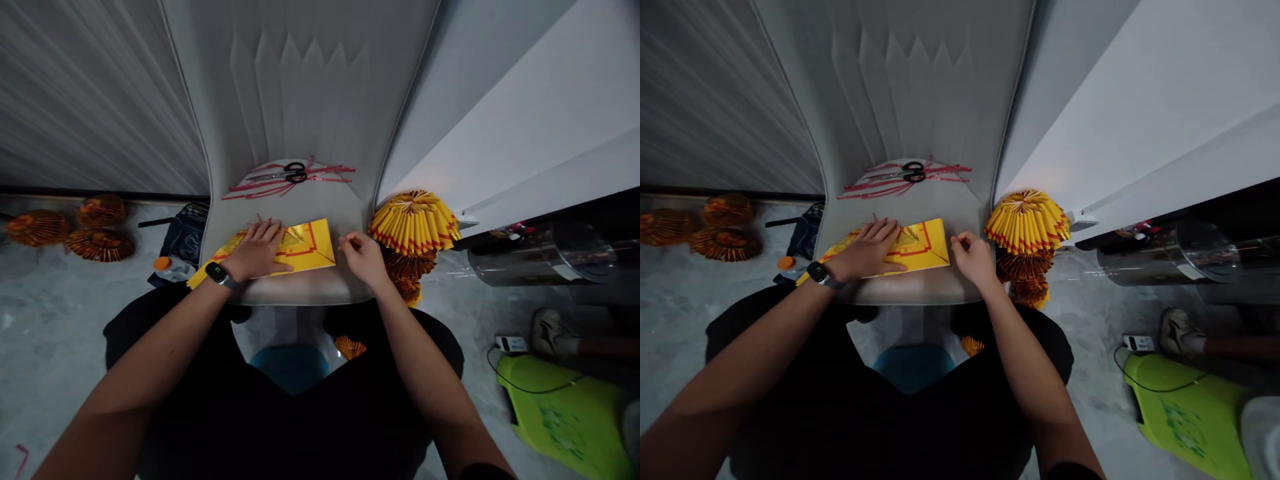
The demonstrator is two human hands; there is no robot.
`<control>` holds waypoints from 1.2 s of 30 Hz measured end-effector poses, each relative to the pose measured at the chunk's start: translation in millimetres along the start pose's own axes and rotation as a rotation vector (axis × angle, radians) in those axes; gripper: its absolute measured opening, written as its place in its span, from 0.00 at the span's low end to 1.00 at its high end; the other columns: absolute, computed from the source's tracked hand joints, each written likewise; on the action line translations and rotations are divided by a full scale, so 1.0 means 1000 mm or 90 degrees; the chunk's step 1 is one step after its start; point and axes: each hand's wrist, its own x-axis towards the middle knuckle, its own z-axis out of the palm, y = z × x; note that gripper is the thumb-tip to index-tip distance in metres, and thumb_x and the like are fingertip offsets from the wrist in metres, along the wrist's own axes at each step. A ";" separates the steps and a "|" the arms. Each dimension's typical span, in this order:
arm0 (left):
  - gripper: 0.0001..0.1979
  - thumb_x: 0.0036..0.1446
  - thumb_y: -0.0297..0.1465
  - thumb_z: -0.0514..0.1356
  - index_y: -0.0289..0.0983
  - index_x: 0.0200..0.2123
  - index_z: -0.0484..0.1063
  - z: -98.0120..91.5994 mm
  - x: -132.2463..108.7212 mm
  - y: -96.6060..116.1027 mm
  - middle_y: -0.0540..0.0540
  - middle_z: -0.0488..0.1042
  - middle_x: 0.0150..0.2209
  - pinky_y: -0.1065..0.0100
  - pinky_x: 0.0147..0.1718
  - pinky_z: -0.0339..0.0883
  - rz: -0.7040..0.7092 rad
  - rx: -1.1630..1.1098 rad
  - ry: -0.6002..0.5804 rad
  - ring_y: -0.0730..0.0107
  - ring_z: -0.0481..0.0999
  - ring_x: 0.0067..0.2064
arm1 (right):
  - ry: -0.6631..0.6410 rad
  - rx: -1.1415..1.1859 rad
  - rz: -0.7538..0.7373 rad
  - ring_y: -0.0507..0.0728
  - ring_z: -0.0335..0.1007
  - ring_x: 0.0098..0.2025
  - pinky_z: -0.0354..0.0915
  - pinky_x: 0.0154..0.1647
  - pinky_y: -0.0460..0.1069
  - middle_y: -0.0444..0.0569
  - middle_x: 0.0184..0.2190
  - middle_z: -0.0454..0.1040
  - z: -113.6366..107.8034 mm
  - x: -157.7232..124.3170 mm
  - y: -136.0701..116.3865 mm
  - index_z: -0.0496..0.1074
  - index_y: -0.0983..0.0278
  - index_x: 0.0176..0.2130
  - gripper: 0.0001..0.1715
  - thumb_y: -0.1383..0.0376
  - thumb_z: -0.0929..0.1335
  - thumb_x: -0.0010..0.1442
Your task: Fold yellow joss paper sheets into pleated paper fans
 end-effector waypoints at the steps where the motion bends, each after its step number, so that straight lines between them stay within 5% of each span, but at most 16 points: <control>1: 0.53 0.64 0.58 0.58 0.27 0.77 0.48 0.000 0.001 0.000 0.27 0.47 0.77 0.39 0.73 0.42 -0.001 -0.001 -0.003 0.34 0.45 0.78 | 0.016 0.010 -0.013 0.57 0.76 0.32 0.65 0.36 0.49 0.47 0.30 0.80 0.002 0.001 -0.002 0.72 0.61 0.34 0.17 0.54 0.64 0.70; 5: 0.54 0.64 0.59 0.59 0.26 0.76 0.48 -0.001 0.001 0.001 0.27 0.47 0.77 0.42 0.74 0.40 -0.011 -0.002 -0.018 0.35 0.43 0.78 | -0.046 -0.045 -0.023 0.57 0.76 0.34 0.65 0.38 0.50 0.49 0.37 0.82 0.016 -0.004 -0.016 0.76 0.61 0.41 0.13 0.54 0.68 0.67; 8: 0.53 0.64 0.59 0.58 0.27 0.77 0.48 0.001 0.000 -0.001 0.28 0.47 0.77 0.43 0.75 0.39 -0.010 -0.021 -0.010 0.36 0.43 0.78 | -0.134 -0.124 0.046 0.60 0.77 0.38 0.64 0.38 0.50 0.52 0.42 0.83 0.023 -0.005 -0.022 0.75 0.61 0.50 0.20 0.53 0.73 0.64; 13: 0.40 0.68 0.51 0.58 0.35 0.73 0.57 0.001 0.000 -0.008 0.31 0.54 0.76 0.40 0.73 0.46 0.026 -0.120 0.093 0.40 0.52 0.77 | -0.229 -0.143 0.085 0.56 0.72 0.32 0.58 0.32 0.48 0.47 0.33 0.80 0.021 0.003 -0.031 0.75 0.61 0.34 0.07 0.60 0.73 0.62; 18: 0.23 0.71 0.44 0.55 0.39 0.62 0.71 -0.020 -0.003 -0.013 0.36 0.65 0.69 0.48 0.70 0.60 0.034 -0.308 0.301 0.51 0.65 0.71 | -0.134 -0.061 -0.027 0.57 0.74 0.36 0.66 0.40 0.51 0.46 0.33 0.79 0.022 -0.011 -0.062 0.74 0.60 0.38 0.04 0.62 0.69 0.65; 22: 0.20 0.72 0.45 0.53 0.38 0.51 0.77 -0.037 -0.009 -0.024 0.40 0.79 0.53 0.56 0.57 0.72 -0.082 -0.412 0.389 0.58 0.78 0.55 | -0.157 0.059 -0.233 0.62 0.72 0.62 0.67 0.63 0.58 0.54 0.55 0.78 0.042 -0.033 -0.083 0.74 0.59 0.49 0.10 0.62 0.65 0.71; 26: 0.26 0.66 0.53 0.57 0.38 0.50 0.79 -0.038 -0.016 -0.040 0.42 0.80 0.49 0.57 0.51 0.74 -0.136 -0.427 0.290 0.58 0.79 0.46 | -0.279 0.105 -0.311 0.64 0.53 0.77 0.57 0.74 0.64 0.56 0.73 0.62 0.065 -0.041 -0.089 0.69 0.57 0.63 0.28 0.53 0.72 0.68; 30: 0.31 0.56 0.55 0.65 0.39 0.54 0.79 -0.033 -0.022 -0.056 0.39 0.81 0.51 0.50 0.57 0.71 -0.074 -0.365 0.166 0.49 0.78 0.52 | -0.222 0.134 -0.214 0.67 0.52 0.77 0.56 0.75 0.66 0.59 0.73 0.60 0.081 -0.036 -0.083 0.59 0.57 0.73 0.44 0.50 0.74 0.66; 36: 0.28 0.68 0.52 0.53 0.39 0.55 0.78 -0.037 -0.030 -0.066 0.40 0.80 0.55 0.54 0.57 0.72 -0.136 -0.427 0.161 0.52 0.79 0.55 | -0.297 0.101 -0.364 0.67 0.42 0.80 0.49 0.78 0.67 0.62 0.78 0.50 0.109 -0.044 -0.082 0.40 0.60 0.79 0.60 0.48 0.73 0.66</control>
